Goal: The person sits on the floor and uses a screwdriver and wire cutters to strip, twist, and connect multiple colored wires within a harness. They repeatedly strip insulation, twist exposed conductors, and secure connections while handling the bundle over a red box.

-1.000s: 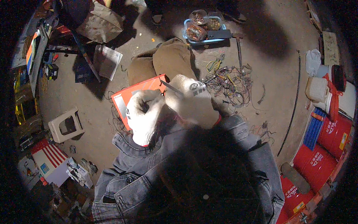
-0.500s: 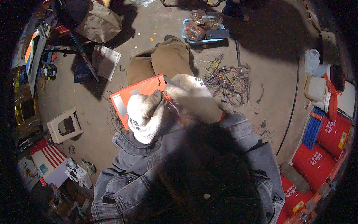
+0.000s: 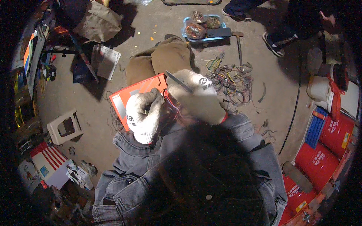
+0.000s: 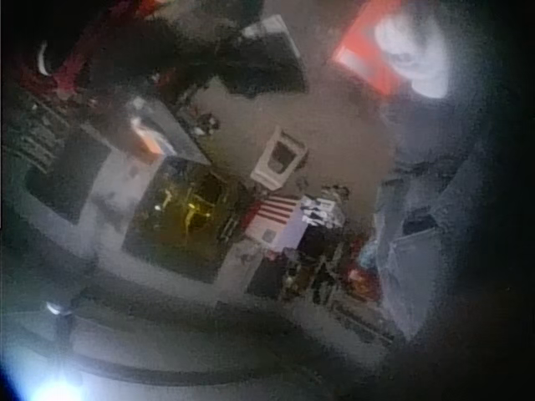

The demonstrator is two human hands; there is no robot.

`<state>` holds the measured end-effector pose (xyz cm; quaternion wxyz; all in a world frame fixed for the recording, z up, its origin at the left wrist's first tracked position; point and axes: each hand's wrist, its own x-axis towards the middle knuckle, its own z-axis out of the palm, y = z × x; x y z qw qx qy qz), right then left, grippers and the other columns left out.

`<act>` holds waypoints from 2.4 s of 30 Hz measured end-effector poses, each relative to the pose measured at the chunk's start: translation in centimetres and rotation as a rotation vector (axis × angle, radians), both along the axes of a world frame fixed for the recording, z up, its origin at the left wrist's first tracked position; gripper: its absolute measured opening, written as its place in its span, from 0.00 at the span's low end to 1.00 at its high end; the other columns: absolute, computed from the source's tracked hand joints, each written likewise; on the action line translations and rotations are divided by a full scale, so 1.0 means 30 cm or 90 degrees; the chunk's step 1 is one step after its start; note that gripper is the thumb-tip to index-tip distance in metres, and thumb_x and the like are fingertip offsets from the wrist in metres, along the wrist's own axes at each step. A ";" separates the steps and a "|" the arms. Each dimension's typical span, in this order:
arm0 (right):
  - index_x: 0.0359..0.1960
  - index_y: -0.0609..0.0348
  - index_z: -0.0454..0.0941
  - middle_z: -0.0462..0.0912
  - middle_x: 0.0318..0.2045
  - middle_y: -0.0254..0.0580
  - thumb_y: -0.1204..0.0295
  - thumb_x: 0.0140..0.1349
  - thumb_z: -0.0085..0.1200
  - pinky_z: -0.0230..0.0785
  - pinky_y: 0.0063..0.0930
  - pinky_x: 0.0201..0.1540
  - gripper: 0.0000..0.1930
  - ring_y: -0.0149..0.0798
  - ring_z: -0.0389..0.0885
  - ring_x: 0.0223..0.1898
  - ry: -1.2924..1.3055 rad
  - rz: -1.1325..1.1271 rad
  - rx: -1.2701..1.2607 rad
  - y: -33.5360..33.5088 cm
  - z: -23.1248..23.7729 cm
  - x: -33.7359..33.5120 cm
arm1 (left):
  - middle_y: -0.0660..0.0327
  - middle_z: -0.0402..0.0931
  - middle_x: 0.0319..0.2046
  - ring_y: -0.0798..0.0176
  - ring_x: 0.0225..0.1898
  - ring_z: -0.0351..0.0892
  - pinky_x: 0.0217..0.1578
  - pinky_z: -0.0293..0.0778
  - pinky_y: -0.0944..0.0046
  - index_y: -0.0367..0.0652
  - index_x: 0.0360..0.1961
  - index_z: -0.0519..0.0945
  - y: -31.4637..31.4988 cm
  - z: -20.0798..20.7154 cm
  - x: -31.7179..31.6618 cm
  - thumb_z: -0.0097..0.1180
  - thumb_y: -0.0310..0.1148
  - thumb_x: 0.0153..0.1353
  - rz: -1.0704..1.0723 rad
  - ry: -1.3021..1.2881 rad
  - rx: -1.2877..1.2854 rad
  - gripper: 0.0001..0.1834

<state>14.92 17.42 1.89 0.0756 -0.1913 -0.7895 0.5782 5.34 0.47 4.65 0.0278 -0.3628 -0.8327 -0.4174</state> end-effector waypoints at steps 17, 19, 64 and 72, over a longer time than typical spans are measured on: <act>0.42 0.62 0.83 0.85 0.31 0.45 0.73 0.63 0.61 0.77 0.33 0.36 0.08 0.38 0.86 0.31 0.156 0.053 0.187 0.009 0.060 -0.050 | 0.55 0.83 0.28 0.59 0.30 0.83 0.35 0.77 0.62 0.34 0.35 0.86 -0.034 -0.039 0.028 0.69 0.20 0.54 0.066 -0.202 0.002 0.07; 0.43 0.62 0.84 0.85 0.32 0.45 0.72 0.63 0.62 0.78 0.33 0.37 0.09 0.39 0.86 0.32 0.105 0.083 0.152 0.002 0.062 -0.048 | 0.55 0.83 0.29 0.60 0.31 0.83 0.35 0.77 0.63 0.34 0.35 0.86 -0.034 -0.050 0.029 0.69 0.21 0.55 0.066 -0.209 0.023 0.06; 0.45 0.59 0.84 0.85 0.43 0.48 0.73 0.56 0.62 0.78 0.43 0.44 0.14 0.53 0.85 0.42 -0.037 0.043 0.453 -0.050 -0.073 -0.014 | 0.53 0.85 0.32 0.53 0.35 0.86 0.38 0.79 0.58 0.38 0.37 0.87 -0.025 -0.035 0.054 0.72 0.26 0.54 0.081 -0.316 0.046 0.09; 0.47 0.65 0.83 0.87 0.39 0.42 0.70 0.69 0.58 0.75 0.32 0.46 0.11 0.34 0.84 0.42 0.007 -0.208 -0.130 0.087 0.016 -0.033 | 0.60 0.85 0.33 0.65 0.35 0.83 0.37 0.78 0.63 0.37 0.40 0.83 -0.039 -0.024 0.029 0.69 0.27 0.56 0.223 -0.639 0.263 0.12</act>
